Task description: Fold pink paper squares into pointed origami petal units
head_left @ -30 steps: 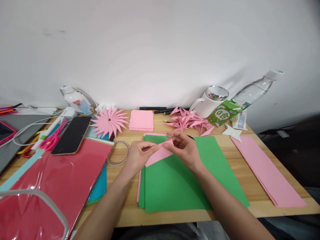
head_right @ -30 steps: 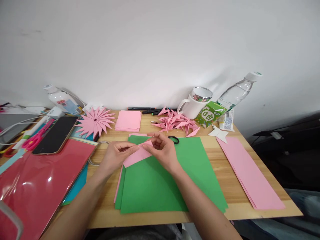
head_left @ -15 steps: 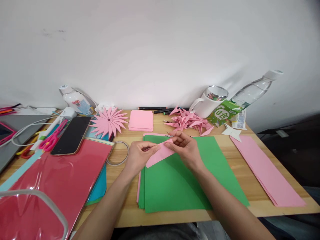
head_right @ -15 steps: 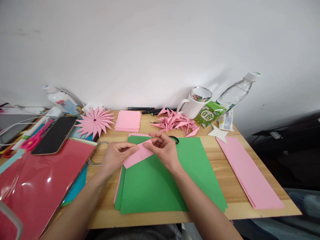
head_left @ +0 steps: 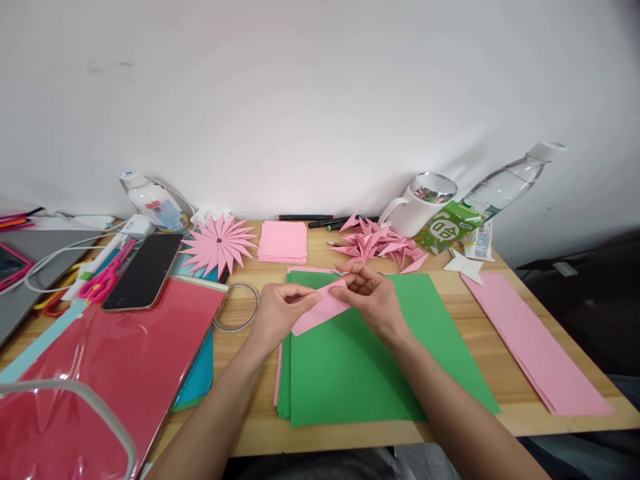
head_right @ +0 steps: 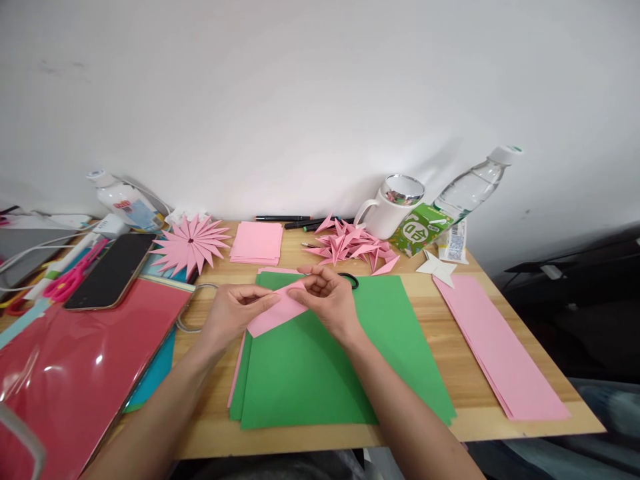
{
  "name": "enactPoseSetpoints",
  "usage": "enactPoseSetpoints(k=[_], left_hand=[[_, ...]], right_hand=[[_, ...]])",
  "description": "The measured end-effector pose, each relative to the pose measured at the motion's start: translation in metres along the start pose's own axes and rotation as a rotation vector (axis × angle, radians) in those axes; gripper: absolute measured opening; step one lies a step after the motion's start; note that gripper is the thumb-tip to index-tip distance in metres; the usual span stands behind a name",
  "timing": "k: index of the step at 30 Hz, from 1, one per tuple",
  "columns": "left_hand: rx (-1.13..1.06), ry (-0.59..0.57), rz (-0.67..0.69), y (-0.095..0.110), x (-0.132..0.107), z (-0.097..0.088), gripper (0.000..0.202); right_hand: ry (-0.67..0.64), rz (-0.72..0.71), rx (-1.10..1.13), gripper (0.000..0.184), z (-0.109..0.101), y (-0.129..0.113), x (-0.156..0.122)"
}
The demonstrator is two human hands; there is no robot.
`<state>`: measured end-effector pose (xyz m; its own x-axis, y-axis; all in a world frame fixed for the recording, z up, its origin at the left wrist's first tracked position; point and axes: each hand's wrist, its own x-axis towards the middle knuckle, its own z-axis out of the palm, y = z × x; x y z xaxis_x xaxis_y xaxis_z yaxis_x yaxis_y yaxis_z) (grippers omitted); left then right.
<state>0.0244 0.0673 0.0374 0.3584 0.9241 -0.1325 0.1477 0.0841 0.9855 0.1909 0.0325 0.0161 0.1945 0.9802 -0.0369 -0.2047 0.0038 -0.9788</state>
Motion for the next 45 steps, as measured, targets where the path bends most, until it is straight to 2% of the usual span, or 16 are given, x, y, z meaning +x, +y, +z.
enactPoseSetpoints(k=[14,23,29,42,45], left_hand=[[0.034,-0.057,0.024,0.0043,-0.0012,-0.0003,0.032],[0.045,-0.041,0.027,-0.0018,0.0005,0.0009,0.024],[0.047,-0.028,0.009,-0.0039,0.0004,0.0022,0.021],[0.115,-0.089,0.007,-0.0038,0.0018,0.0011,0.024],[0.062,-0.067,0.015,-0.005,0.0013,0.0018,0.025]], right_hand=[[0.039,-0.027,-0.034,0.031,0.0005,0.0028,0.0005],[0.073,-0.053,-0.071,0.024,0.0025,0.0025,0.0007],[0.072,-0.046,-0.091,0.025,0.004,0.0,0.0007],[0.033,-0.038,-0.05,0.023,0.0023,0.0062,0.0006],[0.024,-0.044,-0.02,0.025,0.0022,0.0059,0.0006]])
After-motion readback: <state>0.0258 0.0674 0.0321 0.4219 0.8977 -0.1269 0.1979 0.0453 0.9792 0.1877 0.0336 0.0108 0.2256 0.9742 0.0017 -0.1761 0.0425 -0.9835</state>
